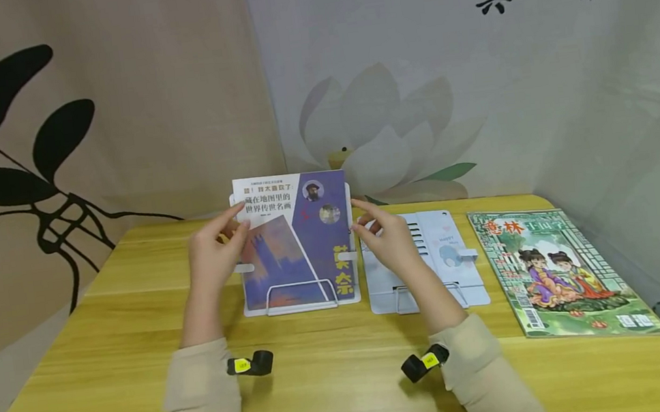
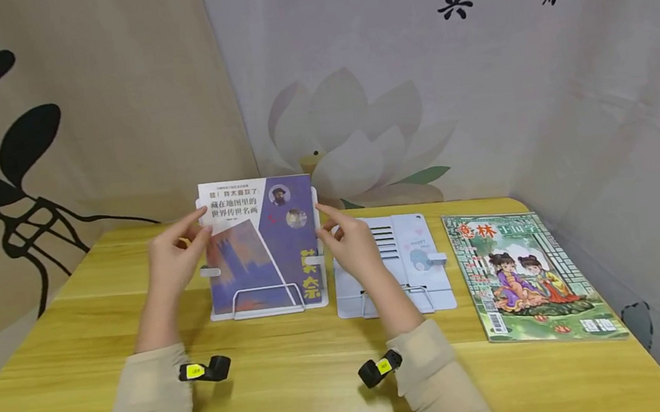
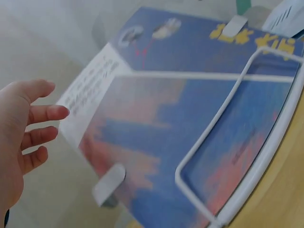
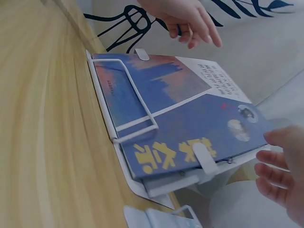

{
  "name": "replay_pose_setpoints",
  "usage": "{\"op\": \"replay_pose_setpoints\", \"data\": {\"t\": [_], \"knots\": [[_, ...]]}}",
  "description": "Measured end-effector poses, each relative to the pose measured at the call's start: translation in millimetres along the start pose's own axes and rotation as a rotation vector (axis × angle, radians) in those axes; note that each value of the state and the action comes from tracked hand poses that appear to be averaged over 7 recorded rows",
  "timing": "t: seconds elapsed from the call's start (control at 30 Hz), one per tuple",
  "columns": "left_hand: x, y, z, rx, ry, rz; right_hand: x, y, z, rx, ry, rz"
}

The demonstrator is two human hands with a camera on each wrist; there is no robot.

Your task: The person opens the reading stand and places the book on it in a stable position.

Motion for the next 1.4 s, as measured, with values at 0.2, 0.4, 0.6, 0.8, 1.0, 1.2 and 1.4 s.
{"op": "replay_pose_setpoints", "data": {"t": [0.2, 0.4, 0.6, 0.8, 1.0, 1.2, 1.4], "knots": [[-19.6, -3.3, -24.6, -0.022, -0.101, 0.024, 20.9, -4.9, 0.4, -0.034, 0.004, 0.012], [-44.9, -12.8, -47.5, -0.031, -0.177, 0.086, 41.1, -14.0, -6.9, -0.028, 0.0, 0.018], [-72.5, -31.7, -63.9, -0.029, -0.205, 0.248, 58.8, -25.9, -21.3, -0.028, -0.02, 0.049], [-97.3, -54.1, -74.7, 0.004, -0.28, 0.352, 76.1, -39.0, -33.3, -0.069, -0.052, 0.083], [-116.4, -77.2, -83.1, 0.069, -0.329, 0.428, 92.5, -51.2, -47.5, -0.098, -0.067, 0.104], [-131.2, -96.5, -84.3, 0.137, -0.31, 0.511, 110.6, -59.2, -61.6, -0.181, -0.071, 0.129], [-140.5, -111.8, -85.2, 0.175, -0.284, 0.553, 130.1, -72.4, -76.1, -0.244, -0.083, 0.19]]}}
Point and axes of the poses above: each hand's wrist, its own y-axis towards the middle knuckle, its own x-axis out of the back of the hand, z = x × y, the point moved 2 cm from there along y, towards the middle knuckle, and after that the axes turned 13 degrees about -z, right-handed, at the moved point
